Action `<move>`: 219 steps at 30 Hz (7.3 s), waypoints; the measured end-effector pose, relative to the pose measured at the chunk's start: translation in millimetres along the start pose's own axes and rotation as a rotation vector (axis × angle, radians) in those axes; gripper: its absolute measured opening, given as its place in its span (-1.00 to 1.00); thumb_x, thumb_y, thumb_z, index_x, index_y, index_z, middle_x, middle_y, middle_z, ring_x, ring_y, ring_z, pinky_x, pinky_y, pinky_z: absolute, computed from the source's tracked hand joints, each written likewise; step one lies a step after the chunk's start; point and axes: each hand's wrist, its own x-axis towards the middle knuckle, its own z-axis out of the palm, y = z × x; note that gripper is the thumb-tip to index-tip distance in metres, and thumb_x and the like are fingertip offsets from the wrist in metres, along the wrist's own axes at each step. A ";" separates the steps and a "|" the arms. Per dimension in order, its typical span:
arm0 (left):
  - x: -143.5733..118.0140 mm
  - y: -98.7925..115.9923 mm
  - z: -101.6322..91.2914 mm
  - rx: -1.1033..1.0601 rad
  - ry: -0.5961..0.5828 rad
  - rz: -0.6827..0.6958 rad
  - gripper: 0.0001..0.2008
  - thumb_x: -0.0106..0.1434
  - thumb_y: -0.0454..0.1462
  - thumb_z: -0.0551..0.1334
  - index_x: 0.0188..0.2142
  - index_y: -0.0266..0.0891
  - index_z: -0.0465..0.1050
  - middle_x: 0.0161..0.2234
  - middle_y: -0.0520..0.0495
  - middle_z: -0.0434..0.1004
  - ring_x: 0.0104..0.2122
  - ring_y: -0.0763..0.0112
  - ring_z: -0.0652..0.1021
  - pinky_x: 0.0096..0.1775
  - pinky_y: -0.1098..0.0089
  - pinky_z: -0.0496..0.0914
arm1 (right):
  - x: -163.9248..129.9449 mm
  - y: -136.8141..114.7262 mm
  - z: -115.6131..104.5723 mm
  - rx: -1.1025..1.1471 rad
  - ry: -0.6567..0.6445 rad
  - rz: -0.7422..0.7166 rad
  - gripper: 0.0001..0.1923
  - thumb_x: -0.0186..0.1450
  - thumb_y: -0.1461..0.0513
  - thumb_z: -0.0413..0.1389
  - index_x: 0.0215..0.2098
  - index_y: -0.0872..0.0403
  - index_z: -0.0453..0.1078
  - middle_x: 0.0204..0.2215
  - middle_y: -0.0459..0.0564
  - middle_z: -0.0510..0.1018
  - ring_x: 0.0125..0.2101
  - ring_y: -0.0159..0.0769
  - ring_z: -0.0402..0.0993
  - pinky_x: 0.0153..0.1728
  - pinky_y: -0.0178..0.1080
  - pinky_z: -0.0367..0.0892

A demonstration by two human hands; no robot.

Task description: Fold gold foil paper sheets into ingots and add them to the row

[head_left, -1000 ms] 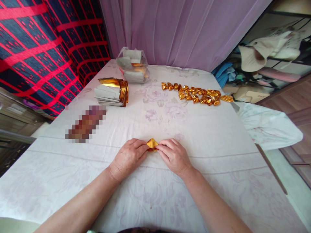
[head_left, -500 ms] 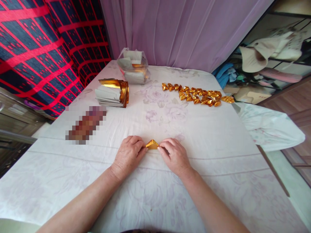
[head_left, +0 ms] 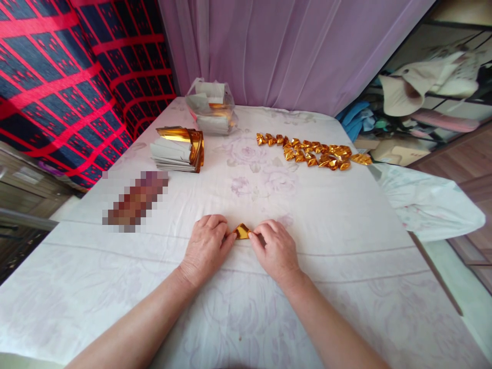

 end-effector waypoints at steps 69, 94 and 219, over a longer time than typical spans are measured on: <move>2.3 -4.5 8.2 0.154 -0.083 0.086 -0.59 0.34 -0.35 0.09 0.10 0.06 0.45 0.20 -0.24 0.26 0.17 -0.01 0.31 0.02 -0.03 0.30 | 2.3 -1.4 -10.2 -0.055 -0.130 -0.223 -0.74 0.32 0.28 0.11 -0.03 0.05 0.47 -0.12 0.06 0.53 -0.17 -0.16 0.38 -0.12 -0.11 0.36; 3.1 -2.3 5.8 0.095 -0.100 0.051 -0.59 0.32 -0.36 0.10 0.08 0.06 0.47 0.25 -0.20 0.23 0.21 -0.03 0.26 0.05 -0.07 0.28 | -6.3 7.5 -14.0 -0.074 -0.140 -0.272 -0.70 0.35 0.28 0.05 0.02 0.05 0.45 -0.07 0.08 0.53 -0.13 -0.14 0.40 -0.12 -0.06 0.35; -1.1 -10.9 1.2 -0.022 -0.066 -0.046 -0.84 0.23 -0.25 0.25 -0.17 -0.03 0.52 0.14 -0.05 0.46 0.22 0.07 0.32 0.17 -0.07 0.13 | -0.4 8.0 -4.3 0.015 -0.082 -0.109 -0.80 0.32 0.31 0.09 -0.13 0.00 0.50 -0.24 0.01 0.59 -0.23 -0.22 0.48 -0.18 -0.20 0.36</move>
